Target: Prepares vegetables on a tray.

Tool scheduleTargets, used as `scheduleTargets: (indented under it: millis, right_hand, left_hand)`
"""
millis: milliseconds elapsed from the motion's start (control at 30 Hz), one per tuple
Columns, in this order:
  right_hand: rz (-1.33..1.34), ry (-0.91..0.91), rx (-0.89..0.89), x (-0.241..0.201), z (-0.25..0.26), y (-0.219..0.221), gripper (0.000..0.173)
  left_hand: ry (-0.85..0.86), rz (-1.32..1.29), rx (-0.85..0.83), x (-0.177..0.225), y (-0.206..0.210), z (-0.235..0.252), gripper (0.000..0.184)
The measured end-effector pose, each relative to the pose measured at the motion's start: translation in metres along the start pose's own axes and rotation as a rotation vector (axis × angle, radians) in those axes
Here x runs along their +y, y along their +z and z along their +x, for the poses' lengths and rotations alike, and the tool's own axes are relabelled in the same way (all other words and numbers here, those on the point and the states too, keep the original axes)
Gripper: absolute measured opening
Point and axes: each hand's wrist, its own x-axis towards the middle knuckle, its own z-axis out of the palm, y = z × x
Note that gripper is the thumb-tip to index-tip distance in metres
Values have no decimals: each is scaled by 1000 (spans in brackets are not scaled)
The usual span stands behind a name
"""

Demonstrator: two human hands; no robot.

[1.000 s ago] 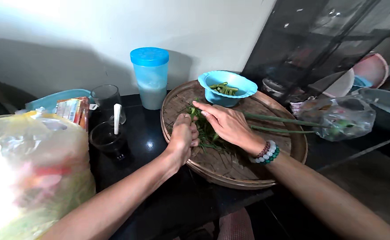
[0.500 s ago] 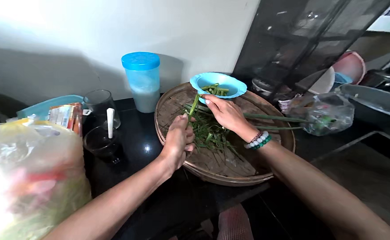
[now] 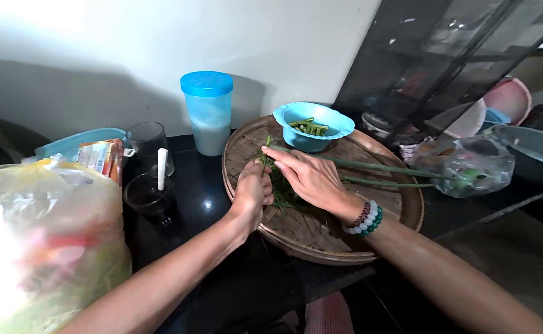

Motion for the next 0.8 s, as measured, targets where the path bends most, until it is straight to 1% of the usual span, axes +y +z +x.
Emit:
scheduleTargets:
  millis: [100, 233, 500, 633, 700, 800]
  right_hand:
    - [16, 93, -28, 7, 3, -4, 40]
    - [102, 185, -98, 14, 7, -8, 39]
    - [14, 208, -102, 17, 11, -4, 36]
    - [95, 297, -81, 36, 3, -15, 39]
    - [156, 290, -72, 34, 7, -17, 40]
    - [174, 204, -74, 21, 10, -17, 42]
  left_hand:
    - [-8, 36, -33, -3, 1, -3, 38]
    - [-8, 87, -44, -4, 1, -3, 38]
    - [-38, 54, -21, -2, 2, -2, 36]
    - [-38, 68, -41, -2, 2, -8, 38]
    - [-23, 64, -23, -1, 2, -6, 38]
    - [-5, 92, -10, -1, 3, -5, 36]
